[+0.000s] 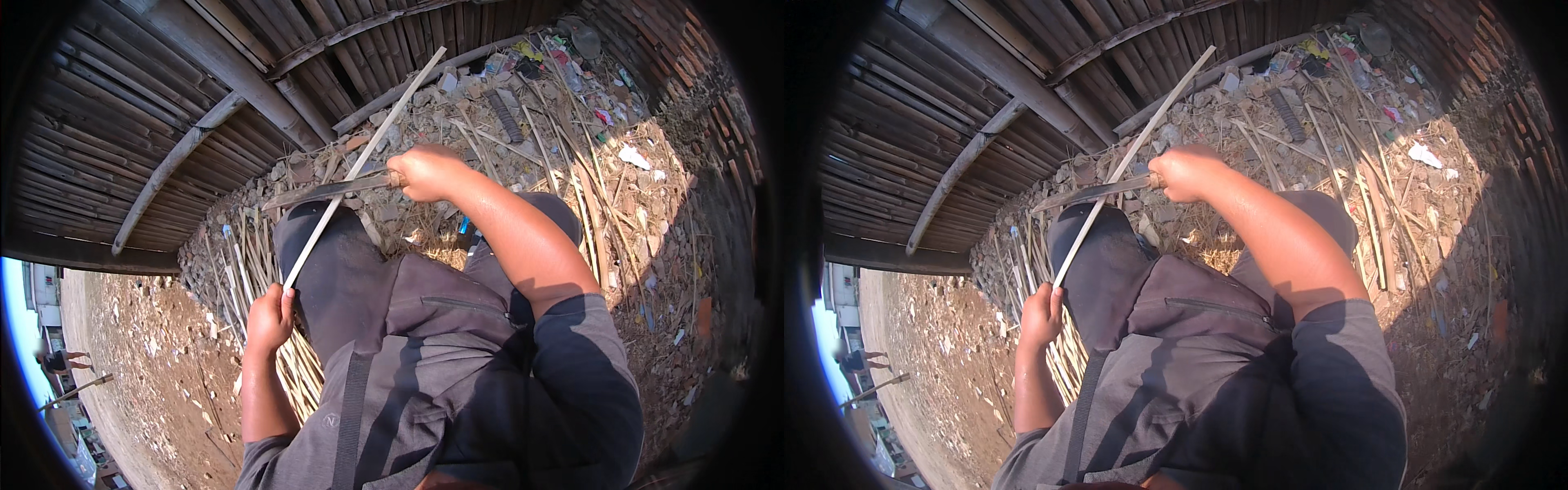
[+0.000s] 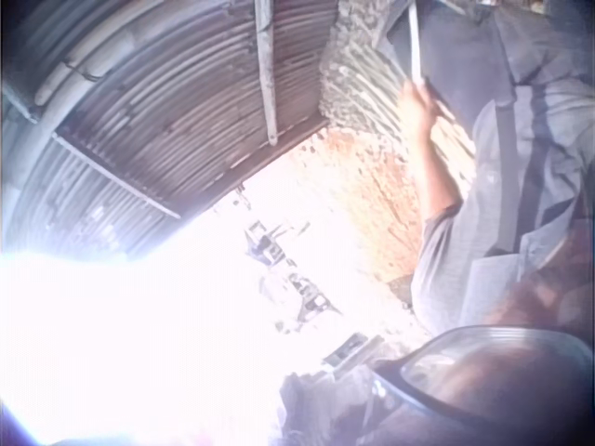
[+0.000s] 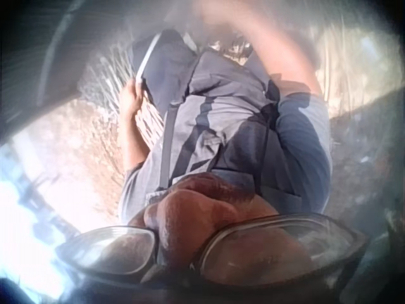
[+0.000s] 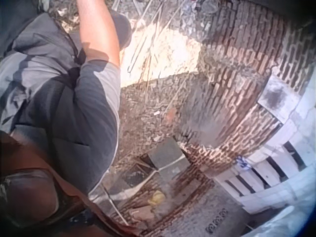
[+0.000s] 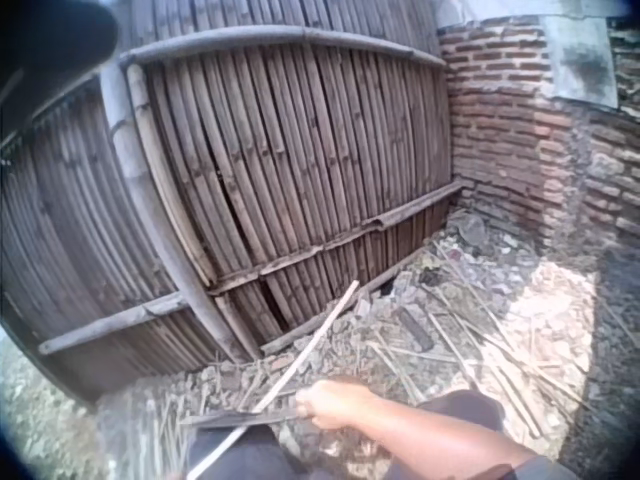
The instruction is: The person shaves bamboo strips using a knife, scraping along their length one by one.
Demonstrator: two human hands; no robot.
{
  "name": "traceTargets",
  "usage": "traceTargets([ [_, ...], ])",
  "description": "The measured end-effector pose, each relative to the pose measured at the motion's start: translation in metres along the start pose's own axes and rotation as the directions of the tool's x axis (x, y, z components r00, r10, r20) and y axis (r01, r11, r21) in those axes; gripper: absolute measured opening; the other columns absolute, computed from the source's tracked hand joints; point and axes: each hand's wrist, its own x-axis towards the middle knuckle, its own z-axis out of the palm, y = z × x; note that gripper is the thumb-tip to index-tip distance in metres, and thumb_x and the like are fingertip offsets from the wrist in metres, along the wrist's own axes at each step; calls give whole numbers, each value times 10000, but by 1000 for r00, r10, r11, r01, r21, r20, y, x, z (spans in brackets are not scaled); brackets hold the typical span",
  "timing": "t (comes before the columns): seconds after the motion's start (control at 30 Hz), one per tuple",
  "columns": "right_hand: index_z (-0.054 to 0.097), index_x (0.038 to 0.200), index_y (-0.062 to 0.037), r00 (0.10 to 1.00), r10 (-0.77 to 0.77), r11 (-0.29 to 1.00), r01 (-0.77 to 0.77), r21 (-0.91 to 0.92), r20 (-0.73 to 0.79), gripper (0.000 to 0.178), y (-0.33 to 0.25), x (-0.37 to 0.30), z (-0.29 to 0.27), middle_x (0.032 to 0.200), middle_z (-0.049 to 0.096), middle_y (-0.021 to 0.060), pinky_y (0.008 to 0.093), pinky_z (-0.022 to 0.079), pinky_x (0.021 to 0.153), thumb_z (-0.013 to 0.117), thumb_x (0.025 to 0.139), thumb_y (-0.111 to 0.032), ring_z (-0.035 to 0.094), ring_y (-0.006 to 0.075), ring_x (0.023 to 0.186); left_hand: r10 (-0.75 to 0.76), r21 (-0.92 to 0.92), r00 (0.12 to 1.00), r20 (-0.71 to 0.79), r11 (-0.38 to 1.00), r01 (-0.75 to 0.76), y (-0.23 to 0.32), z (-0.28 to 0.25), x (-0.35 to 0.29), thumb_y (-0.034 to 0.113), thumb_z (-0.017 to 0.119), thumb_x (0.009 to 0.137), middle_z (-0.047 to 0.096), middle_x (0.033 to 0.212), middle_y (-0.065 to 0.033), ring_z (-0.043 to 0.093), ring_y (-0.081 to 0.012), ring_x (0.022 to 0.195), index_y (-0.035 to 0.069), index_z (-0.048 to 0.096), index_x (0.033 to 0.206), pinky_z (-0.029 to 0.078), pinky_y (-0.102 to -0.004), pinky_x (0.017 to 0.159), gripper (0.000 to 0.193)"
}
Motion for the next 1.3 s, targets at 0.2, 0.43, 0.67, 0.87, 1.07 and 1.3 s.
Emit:
traceTargets([
  [0.2,645,1252,-90,827,383,884,-199,424,-411,433,105,34,42,1213,680,209,451,512,977,656,845,-237,646,380,1138,-10,-74,1000,-26,997,8,-12,11,8,305,559,1037,537,623,-244,529,-471,591,4,487,776,418,-499,554,404],
  [0.43,660,1214,-83,908,286,920,-170,354,-306,406,44,17,24,1205,685,200,456,523,958,673,832,-219,647,383,1127,-86,-33,995,59,996,88,-1,-11,-2,308,601,1021,510,619,-227,493,-410,570,4,477,774,412,-465,557,411],
  [0.67,646,1240,-75,974,203,918,-151,366,-105,428,35,14,13,1223,675,205,458,510,984,678,842,-229,643,391,1143,-131,-505,924,359,806,311,-29,-4,3,369,557,1061,423,657,63,370,-79,624,41,510,784,341,-286,549,432],
  [0.87,533,1426,-28,930,304,907,-216,362,-206,637,71,22,7,1329,622,241,422,476,1064,672,836,-225,605,351,1243,-143,-338,954,262,913,230,-14,-20,0,375,525,1069,521,659,-21,451,-152,610,0,536,815,419,-341,595,454],
  [1.07,669,1186,-64,1000,-6,989,5,151,11,420,29,21,20,1110,716,171,457,518,898,721,802,-228,684,341,1045,-109,114,988,105,989,97,16,-19,4,362,559,1037,580,661,-259,578,-497,663,3,497,815,446,-525,597,427],
  [1.3,678,1203,-84,863,271,943,-149,298,-427,442,107,29,45,1093,735,152,462,520,899,735,803,-263,695,328,1046,-66,200,998,-7,978,67,11,-12,-2,330,593,1017,594,647,-259,589,-507,653,23,482,848,445,-561,580,367],
])
